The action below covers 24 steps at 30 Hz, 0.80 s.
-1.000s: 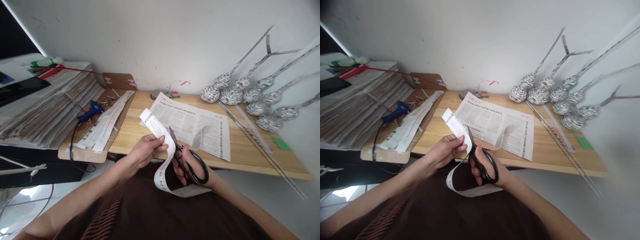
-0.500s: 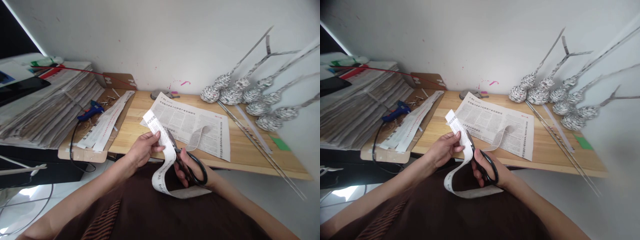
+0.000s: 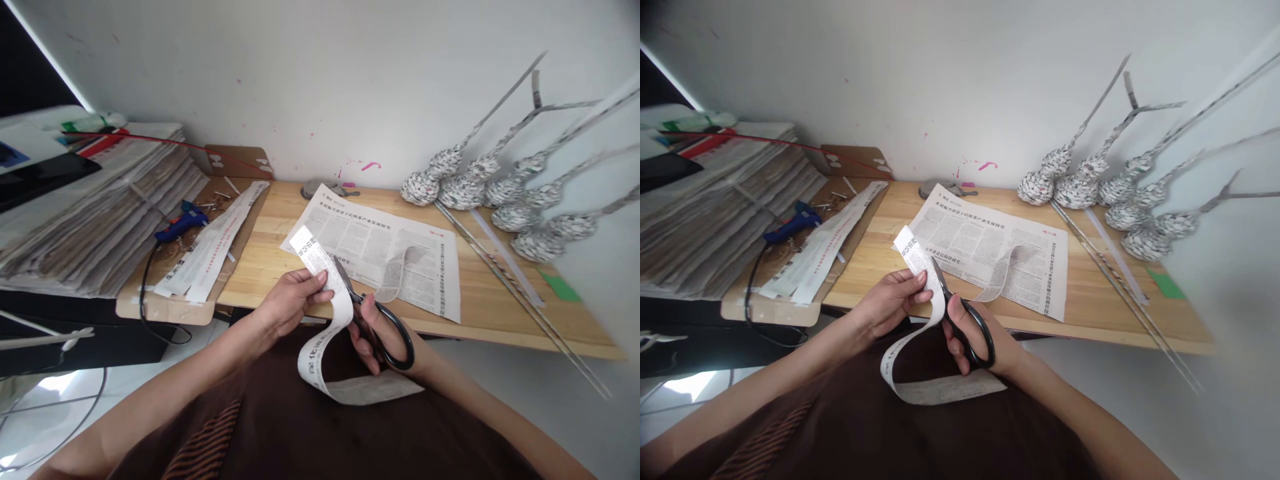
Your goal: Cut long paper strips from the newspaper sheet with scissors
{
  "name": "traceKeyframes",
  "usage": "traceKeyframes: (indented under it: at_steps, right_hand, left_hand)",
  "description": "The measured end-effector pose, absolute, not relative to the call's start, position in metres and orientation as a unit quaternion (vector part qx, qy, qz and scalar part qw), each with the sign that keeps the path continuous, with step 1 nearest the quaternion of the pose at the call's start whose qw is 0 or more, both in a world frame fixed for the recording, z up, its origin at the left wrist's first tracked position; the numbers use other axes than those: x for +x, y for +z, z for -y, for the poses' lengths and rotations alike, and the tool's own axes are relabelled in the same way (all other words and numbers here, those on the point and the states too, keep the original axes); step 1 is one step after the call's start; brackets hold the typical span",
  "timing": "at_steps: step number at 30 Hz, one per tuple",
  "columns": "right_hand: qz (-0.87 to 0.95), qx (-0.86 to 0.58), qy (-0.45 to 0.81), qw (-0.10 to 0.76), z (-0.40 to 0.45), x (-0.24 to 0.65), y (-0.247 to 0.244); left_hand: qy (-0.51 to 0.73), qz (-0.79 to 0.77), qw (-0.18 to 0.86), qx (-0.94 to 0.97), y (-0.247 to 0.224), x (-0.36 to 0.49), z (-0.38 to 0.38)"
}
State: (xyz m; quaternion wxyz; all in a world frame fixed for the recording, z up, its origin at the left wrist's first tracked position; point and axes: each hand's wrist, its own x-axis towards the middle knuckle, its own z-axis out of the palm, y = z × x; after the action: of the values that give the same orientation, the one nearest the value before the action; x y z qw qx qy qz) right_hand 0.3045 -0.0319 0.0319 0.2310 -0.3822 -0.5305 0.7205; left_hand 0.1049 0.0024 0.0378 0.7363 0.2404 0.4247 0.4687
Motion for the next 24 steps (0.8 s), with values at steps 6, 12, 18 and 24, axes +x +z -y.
traceKeyframes:
  at_steps: [6,12,18,24]
  right_hand:
    - [0.551,-0.399,0.698,0.223,0.032,0.305,0.043]
    - [0.534,-0.364,0.731,0.219,0.031,0.306,0.032]
    - [0.555,-0.339,0.726,0.225,0.030,0.303,0.030]
    - [0.551,-0.381,0.709,0.219,0.032,0.303,0.032]
  left_hand:
    - [0.488,-0.435,0.716,0.243,0.036,0.100,-0.004]
    - [0.468,-0.445,0.719,0.256,0.038,0.103,0.000]
    - [0.447,-0.437,0.736,0.258,0.036,0.106,0.002]
    - [0.457,-0.432,0.738,0.246,0.032,0.106,0.000]
